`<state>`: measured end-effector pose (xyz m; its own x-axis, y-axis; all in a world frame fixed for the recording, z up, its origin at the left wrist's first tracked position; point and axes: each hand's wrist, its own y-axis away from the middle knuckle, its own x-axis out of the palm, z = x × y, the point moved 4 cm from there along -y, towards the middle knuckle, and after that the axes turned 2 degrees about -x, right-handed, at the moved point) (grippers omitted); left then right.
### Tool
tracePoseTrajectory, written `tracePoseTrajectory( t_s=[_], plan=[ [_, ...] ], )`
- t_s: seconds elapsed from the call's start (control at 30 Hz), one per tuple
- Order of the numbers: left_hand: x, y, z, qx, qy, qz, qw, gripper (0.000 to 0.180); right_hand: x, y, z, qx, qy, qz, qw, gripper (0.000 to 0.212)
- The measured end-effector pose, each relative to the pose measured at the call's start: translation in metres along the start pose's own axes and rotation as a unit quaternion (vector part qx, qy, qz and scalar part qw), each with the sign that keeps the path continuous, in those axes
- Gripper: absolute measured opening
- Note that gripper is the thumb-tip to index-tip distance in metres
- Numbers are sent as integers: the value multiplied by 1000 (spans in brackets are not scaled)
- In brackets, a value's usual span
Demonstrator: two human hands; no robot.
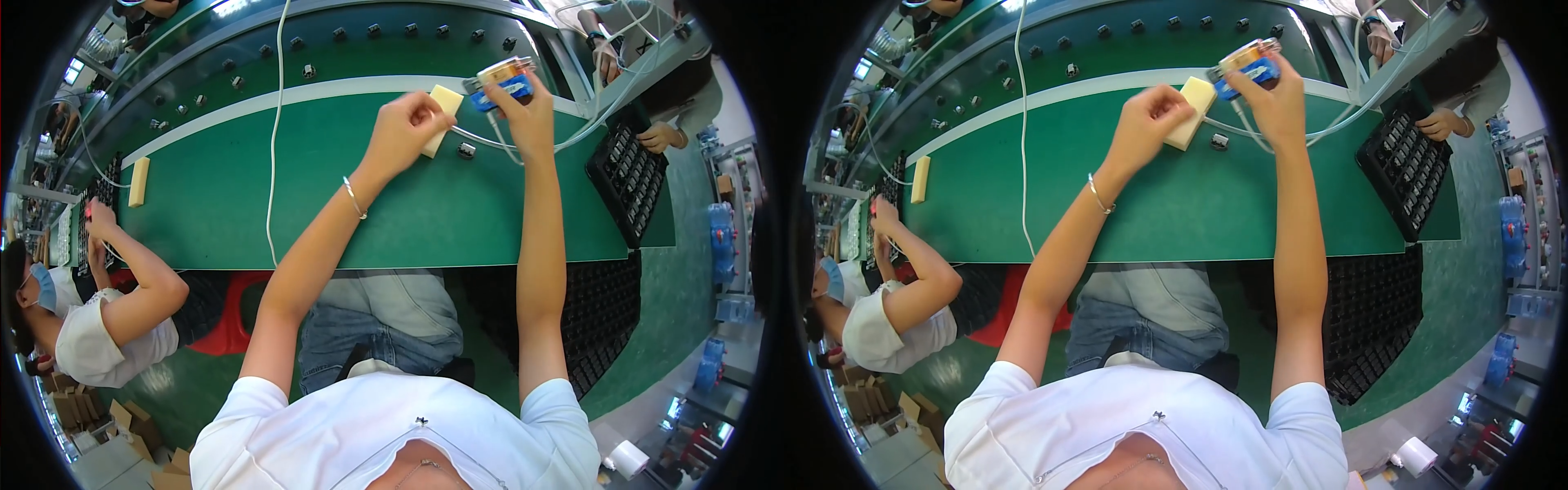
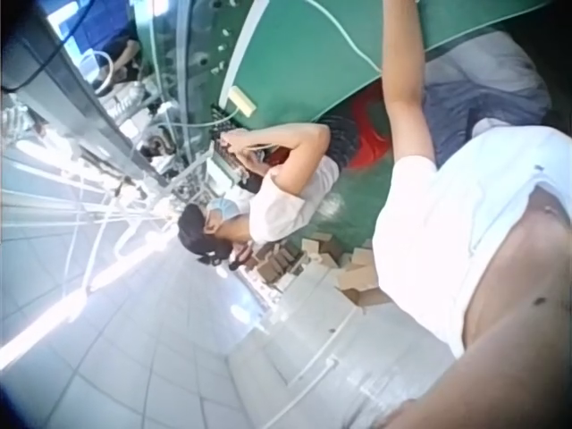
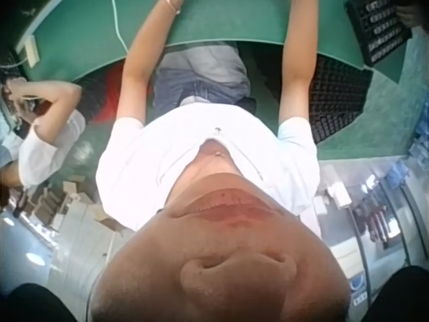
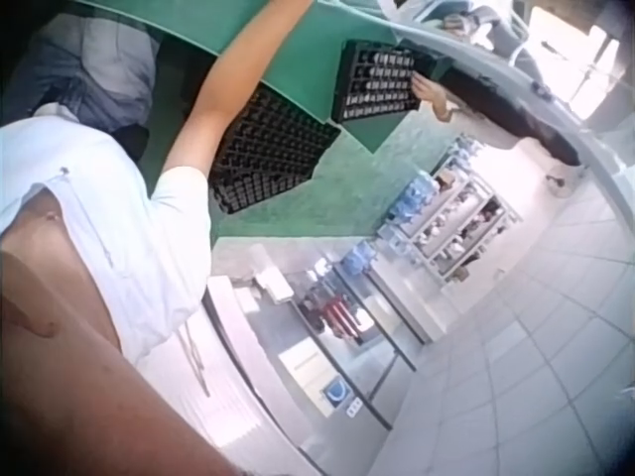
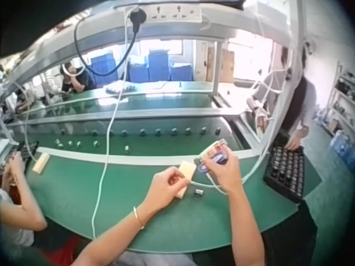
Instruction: The person assembles small electronic components by hand, taking blue connectors from a component tray and attaching them to other electronic components on a workstation.
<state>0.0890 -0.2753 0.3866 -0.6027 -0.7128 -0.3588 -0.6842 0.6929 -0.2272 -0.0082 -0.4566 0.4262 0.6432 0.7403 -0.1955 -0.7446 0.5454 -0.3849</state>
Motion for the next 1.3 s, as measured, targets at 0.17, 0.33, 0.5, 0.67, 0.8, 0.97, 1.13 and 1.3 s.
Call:
tracePoseTrajectory(
  t_s=[0.17, 0.33, 0.5, 0.67, 0.8, 0.97, 1.13, 1.3],
  plan=[
    [54, 32, -31, 228, -339, -3, 913, 35, 2, -1, -9, -29, 1, -22, 999, 38],
    [68, 48, -31, 214, -412, 102, 880, 19, 31, 11, -3, -101, 168, 64, 979, 45],
    [43, 66, -45, 176, -261, 187, 931, 24, 48, 23, -5, -112, 240, 89, 960, 48],
    [-16, 37, -63, 142, -92, 32, 985, 23, 48, 26, -9, -138, 235, 47, 961, 35],
    [-53, 2, -35, 8, 217, -90, 972, 15, 48, 29, -13, -134, 239, 48, 961, 34],
    [-51, -10, -2, -19, 347, -153, 925, 20, 47, 28, -13, -100, 296, 65, 948, 44],
    [-47, -7, 27, -83, 437, -130, 886, 28, 51, 27, -13, -86, 306, 74, 945, 43],
    [-45, -3, 39, -142, 475, -125, 859, 32, 58, 17, -14, -111, 293, 66, 947, 43]
  ],
)
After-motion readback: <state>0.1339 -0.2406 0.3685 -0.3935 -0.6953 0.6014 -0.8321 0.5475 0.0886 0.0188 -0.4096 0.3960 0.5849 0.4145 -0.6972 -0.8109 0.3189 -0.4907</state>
